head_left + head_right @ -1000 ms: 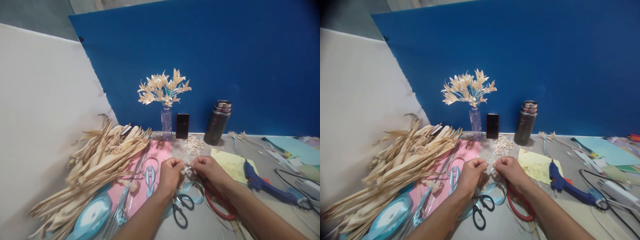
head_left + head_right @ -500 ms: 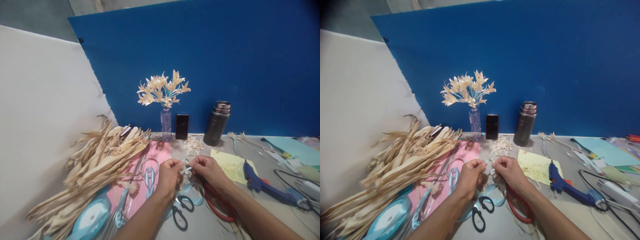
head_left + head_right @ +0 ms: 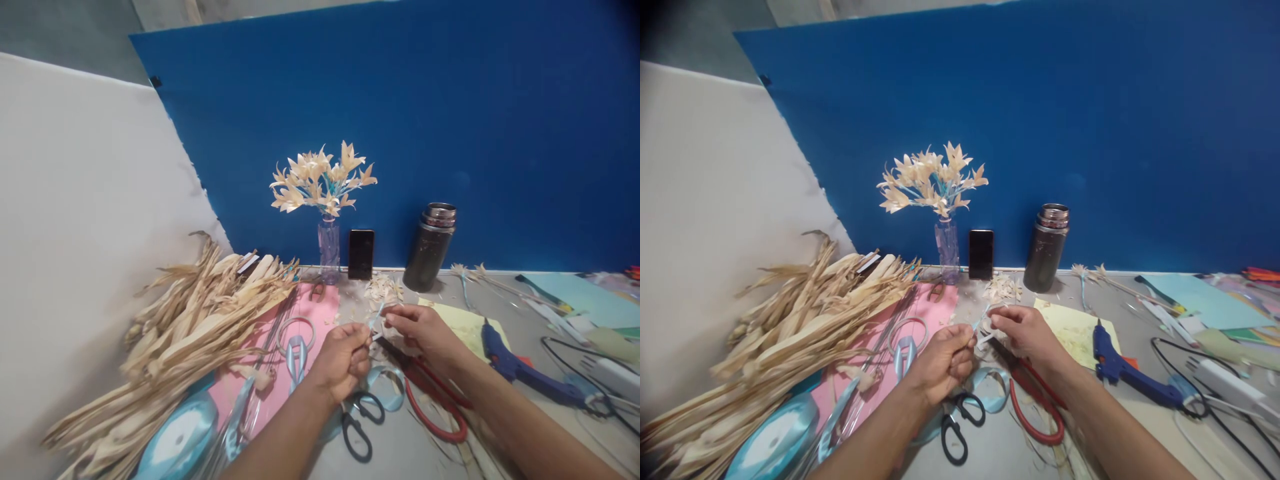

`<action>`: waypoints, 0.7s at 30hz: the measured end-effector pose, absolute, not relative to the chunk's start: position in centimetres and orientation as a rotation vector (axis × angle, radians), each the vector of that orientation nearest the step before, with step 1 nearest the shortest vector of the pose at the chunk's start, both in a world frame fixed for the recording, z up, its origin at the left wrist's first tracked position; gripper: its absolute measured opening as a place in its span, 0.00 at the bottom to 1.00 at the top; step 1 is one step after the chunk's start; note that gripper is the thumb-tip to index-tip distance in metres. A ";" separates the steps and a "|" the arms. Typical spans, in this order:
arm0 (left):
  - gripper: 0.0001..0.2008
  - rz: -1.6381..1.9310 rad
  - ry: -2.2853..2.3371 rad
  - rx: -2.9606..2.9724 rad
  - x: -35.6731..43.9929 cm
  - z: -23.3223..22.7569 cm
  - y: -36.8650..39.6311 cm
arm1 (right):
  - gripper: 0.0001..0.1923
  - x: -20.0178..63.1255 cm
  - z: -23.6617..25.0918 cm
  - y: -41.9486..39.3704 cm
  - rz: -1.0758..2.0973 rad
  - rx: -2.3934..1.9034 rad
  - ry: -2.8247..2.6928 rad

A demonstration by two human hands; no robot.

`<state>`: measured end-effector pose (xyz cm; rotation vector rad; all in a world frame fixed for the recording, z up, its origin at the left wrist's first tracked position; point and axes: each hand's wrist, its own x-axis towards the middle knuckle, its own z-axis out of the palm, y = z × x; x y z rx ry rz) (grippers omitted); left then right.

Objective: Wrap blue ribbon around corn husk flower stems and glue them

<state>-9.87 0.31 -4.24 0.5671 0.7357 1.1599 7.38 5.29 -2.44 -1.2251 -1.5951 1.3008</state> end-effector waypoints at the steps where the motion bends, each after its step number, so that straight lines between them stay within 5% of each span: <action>1: 0.24 1.124 0.708 0.548 -9.9 -4.3 0.3 | 0.15 7.2 -2.4 5.1 1.402 -1.161 -1.516; 6: 0.23 1.038 0.670 0.536 -9.7 -4.1 0.1 | 0.22 6.5 -2.9 4.7 1.761 -0.890 -1.028; 21: 0.06 1.288 1.376 1.320 -8.7 -3.4 -0.9 | 0.21 6.0 -3.2 4.5 1.609 -1.045 -0.912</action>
